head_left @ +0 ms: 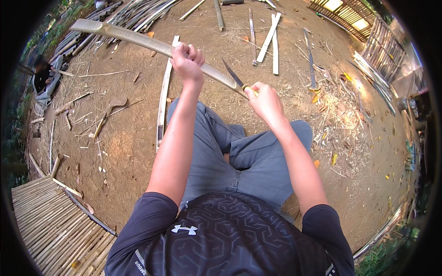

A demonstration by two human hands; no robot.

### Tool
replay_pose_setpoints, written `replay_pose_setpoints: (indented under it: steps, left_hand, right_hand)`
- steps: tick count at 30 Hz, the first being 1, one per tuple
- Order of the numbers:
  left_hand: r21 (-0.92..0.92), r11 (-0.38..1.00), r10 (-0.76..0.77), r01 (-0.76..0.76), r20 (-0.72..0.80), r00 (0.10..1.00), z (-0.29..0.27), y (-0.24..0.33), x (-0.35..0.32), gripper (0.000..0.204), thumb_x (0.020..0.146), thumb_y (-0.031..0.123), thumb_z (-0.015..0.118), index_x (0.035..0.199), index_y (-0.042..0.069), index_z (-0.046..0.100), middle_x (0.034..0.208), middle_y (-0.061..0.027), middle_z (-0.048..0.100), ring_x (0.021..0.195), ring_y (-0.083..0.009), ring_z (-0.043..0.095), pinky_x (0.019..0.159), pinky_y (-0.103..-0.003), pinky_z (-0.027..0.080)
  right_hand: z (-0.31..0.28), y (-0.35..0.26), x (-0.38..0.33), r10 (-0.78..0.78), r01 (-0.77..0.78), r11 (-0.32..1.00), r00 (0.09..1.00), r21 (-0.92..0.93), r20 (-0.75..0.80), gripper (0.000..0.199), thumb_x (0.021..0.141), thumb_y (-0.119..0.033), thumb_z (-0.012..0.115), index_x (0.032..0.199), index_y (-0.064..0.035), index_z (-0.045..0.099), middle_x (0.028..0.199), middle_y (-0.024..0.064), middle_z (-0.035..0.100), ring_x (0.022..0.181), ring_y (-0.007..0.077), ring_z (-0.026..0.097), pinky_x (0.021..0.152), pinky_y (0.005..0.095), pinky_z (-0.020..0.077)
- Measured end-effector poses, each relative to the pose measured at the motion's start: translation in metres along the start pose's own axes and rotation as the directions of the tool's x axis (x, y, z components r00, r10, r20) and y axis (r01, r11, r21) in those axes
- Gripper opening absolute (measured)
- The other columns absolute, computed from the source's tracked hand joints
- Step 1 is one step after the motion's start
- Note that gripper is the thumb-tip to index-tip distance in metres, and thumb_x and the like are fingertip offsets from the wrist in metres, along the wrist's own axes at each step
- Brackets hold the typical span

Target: The person shaves a strip of bamboo with a knife, moving the blade along the length of the wood while holding it in their hands.

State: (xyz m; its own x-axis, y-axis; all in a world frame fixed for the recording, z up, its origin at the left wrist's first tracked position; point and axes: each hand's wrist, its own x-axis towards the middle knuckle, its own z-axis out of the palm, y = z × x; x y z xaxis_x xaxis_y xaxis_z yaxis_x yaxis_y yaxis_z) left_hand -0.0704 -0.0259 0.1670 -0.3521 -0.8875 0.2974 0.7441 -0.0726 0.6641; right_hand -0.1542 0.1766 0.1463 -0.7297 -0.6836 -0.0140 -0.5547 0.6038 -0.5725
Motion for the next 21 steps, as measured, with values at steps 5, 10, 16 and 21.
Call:
replay_pose_setpoints:
  steps: [5, 10, 16, 21]
  left_hand:
    - [0.013, 1.000, 0.016, -0.016, -0.005, 1.000, 0.004, 0.002, -0.003, 0.031, 0.094, 0.025, 0.040, 0.067, 0.014, 0.028, 0.055, 0.0023, 0.022, 0.046, -0.0097, 0.019, 0.044, -0.029, 0.018]
    - [0.014, 1.000, 0.018, -0.018, 0.011, 1.000, -0.004, -0.001, 0.002, 0.031, 0.094, 0.025, 0.040, 0.068, 0.014, 0.028, 0.055, 0.0021, 0.023, 0.047, -0.0095, 0.019, 0.044, -0.030, 0.018]
    - [0.020, 1.000, 0.016, -0.015, -0.048, 0.999, 0.010, -0.003, -0.003, 0.031, 0.094, 0.025, 0.040, 0.068, 0.014, 0.029, 0.056, 0.0024, 0.023, 0.047, -0.0094, 0.019, 0.044, -0.030, 0.018]
    - [0.015, 1.000, 0.010, -0.010, -0.021, 1.000, 0.006, 0.001, -0.003, 0.030, 0.094, 0.025, 0.040, 0.068, 0.013, 0.029, 0.056, 0.0023, 0.023, 0.047, -0.0093, 0.020, 0.044, -0.030, 0.018]
  right_hand:
    - [-0.014, -0.019, -0.013, 0.018, -0.011, 0.998, 0.995, 0.067, -0.102, 0.024, 0.096, -0.030, 0.060, 0.099, -0.0069, 0.068, 0.084, 0.0192, 0.072, 0.085, 0.0383, 0.070, 0.074, 0.0484, 0.0542]
    - [-0.020, -0.013, -0.013, -0.033, 0.029, 0.996, 0.998, -0.081, -0.046, 0.025, 0.095, -0.030, 0.062, 0.101, -0.0070, 0.068, 0.085, 0.0216, 0.071, 0.087, 0.0393, 0.070, 0.076, 0.0497, 0.0542]
    - [-0.007, 0.005, -0.012, -0.084, 0.082, 0.984, 0.996, -0.157, -0.008, 0.024, 0.095, -0.030, 0.062, 0.102, -0.0082, 0.068, 0.082, 0.0205, 0.071, 0.081, 0.0393, 0.071, 0.070, 0.0491, 0.0553]
    - [-0.018, -0.013, -0.013, -0.146, 0.122, 0.983, 0.973, -0.136, -0.180, 0.024, 0.096, -0.030, 0.061, 0.102, -0.0075, 0.067, 0.079, 0.0198, 0.071, 0.078, 0.0406, 0.071, 0.067, 0.0489, 0.0556]
